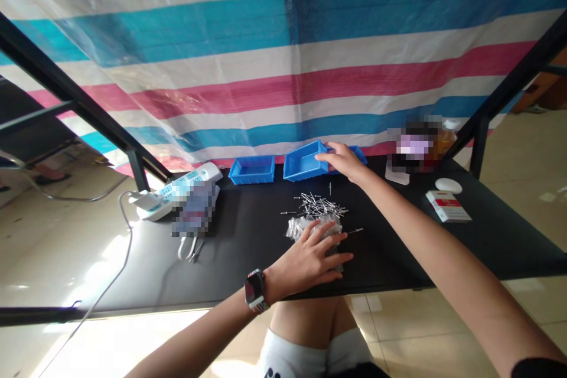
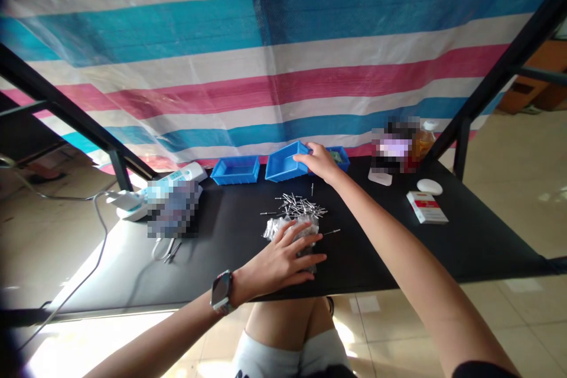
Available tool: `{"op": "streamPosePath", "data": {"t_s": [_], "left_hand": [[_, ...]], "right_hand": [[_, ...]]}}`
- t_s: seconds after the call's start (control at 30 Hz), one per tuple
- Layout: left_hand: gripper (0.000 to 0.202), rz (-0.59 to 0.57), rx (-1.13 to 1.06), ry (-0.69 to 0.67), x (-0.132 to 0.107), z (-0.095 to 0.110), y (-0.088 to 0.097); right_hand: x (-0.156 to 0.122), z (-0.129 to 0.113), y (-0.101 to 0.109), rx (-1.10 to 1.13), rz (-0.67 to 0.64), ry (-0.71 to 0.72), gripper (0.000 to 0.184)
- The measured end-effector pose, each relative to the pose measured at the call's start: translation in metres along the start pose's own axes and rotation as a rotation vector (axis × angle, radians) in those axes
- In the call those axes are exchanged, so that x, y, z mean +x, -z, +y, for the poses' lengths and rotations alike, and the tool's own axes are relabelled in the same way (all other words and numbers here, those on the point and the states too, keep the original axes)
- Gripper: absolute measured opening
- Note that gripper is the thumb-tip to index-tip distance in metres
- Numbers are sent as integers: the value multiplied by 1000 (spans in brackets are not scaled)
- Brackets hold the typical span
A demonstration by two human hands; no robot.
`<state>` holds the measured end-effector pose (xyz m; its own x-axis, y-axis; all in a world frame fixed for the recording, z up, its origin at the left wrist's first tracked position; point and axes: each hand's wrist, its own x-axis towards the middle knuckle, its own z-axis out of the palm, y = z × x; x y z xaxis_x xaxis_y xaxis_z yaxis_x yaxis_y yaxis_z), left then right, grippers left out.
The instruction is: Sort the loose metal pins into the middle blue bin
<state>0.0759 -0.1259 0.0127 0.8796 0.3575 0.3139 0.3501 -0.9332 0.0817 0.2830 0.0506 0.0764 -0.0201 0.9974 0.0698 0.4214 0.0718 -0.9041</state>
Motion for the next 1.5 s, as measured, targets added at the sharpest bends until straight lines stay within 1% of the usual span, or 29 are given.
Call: {"op": "streamPosePath", "data": {"t_s": [0.1,0.2,0.27,0.37,0.43,0.53,0.6,0.67,0.73,0.8,0.87,0.93,1.0,1.17,1.3,1.5], "left_hand": [[42,33,4,20,2,-1,-1],[39,59,-22,43,4,-2,1],[39,70,-57,70,5,-3,5],[35,94,-98,140,5,-8,14],[33,135,-97,201,5,-16,21],[36,223,-63,307,4,-38,34],[36,276,-15,416,2,-59,42],[40,296,58,531,-2,-84,48],[50,278,125,640,-7,-109,50],[63,226,165,703,-14,-132,49],[67,169,190,726,-21,-150,44],[68,124,193,730,-26,-162,39],[68,107,181,727,-28,-166,33],[68,113,168,731,-25,-164,26],[69,128,151,735,-22,-162,25],[69,133,146,733,-22,-161,25]], "right_hand": [[17,-11,-11,-59,-8,-60,46],[29,-18,-19,-124,15,-119,56],[34,-22,-22,-201,4,-143,60],[38,-26,-24,-375,-57,-122,55],[37,-27,-26,-489,-90,-96,51],[32,-30,-33,-680,-76,-32,45],[28,-32,-40,-826,-39,13,42],[23,-33,-48,-915,-9,36,41],[16,-34,-57,-953,14,73,39],[6,-32,-65,-990,45,176,34],[-5,-27,-73,-997,48,329,32],[-14,-20,-79,-936,3,448,33],[-18,-12,-84,-860,-62,502,35],[-18,7,-88,-804,-173,490,43],[-17,14,-86,-809,-195,472,46],[-18,13,-86,-817,-184,460,45]]}}
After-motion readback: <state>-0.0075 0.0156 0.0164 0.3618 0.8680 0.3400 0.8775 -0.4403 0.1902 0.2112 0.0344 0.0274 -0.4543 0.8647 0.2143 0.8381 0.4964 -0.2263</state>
